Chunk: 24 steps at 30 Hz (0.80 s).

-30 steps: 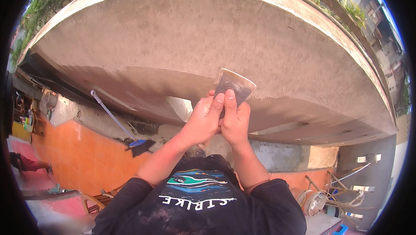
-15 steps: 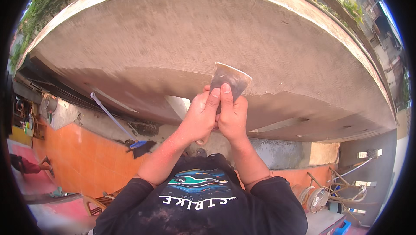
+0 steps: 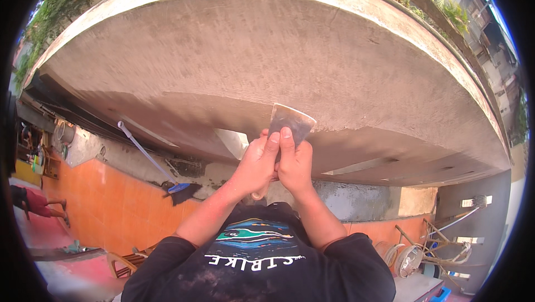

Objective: The person uses a metal trowel to spread and smooth wet plaster on a curved ceiling surface. The person repeatedly applies and levels the material across the ceiling, maintaining consistent pressure and motion.

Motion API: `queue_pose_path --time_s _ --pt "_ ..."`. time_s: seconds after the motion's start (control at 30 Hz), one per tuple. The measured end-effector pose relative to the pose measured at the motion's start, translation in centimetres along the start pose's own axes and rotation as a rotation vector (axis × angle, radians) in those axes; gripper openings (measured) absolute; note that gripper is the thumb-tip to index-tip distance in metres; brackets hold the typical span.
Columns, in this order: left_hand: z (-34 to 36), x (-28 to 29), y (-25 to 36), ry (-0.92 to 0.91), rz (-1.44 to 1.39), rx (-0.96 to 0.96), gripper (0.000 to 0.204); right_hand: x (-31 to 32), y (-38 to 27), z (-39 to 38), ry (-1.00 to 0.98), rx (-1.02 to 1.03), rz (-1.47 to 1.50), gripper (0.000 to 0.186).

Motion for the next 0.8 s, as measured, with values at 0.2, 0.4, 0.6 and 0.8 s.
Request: queue_pose_path --time_s 0.2,0.4,0.6,0.8 --pt "0.1 -1.0 2.5 -0.022 -0.049 -0.03 0.052 -0.4 -3.5 -0.8 -0.097 0.052 0.049 0.049" --pt "-2.9 -0.5 -2.1 0.027 -0.104 0.117 0.051 0.3 2.3 -1.4 -0.068 -0.117 -0.029 0.048" --pt "-0.6 -0.1 -0.7 -0.003 -0.007 0.032 0.051 0.1 0.3 0.0 0.032 -0.009 -0.052 0.05" --pt "1.4 -1.4 3.7 -0.081 -0.103 -0.128 0.051 0.1 -4.7 -0.3 -0.077 0.114 0.092 0.049"
Point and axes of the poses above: each hand's wrist, its own z-axis towards the middle knuckle, its own x-axis out of the back of the hand, y = z × x, the point moved 9 cm from there along z, towards the middle knuckle, and after that the axes turned 14 degrees about -x, right-handed, at the moved point
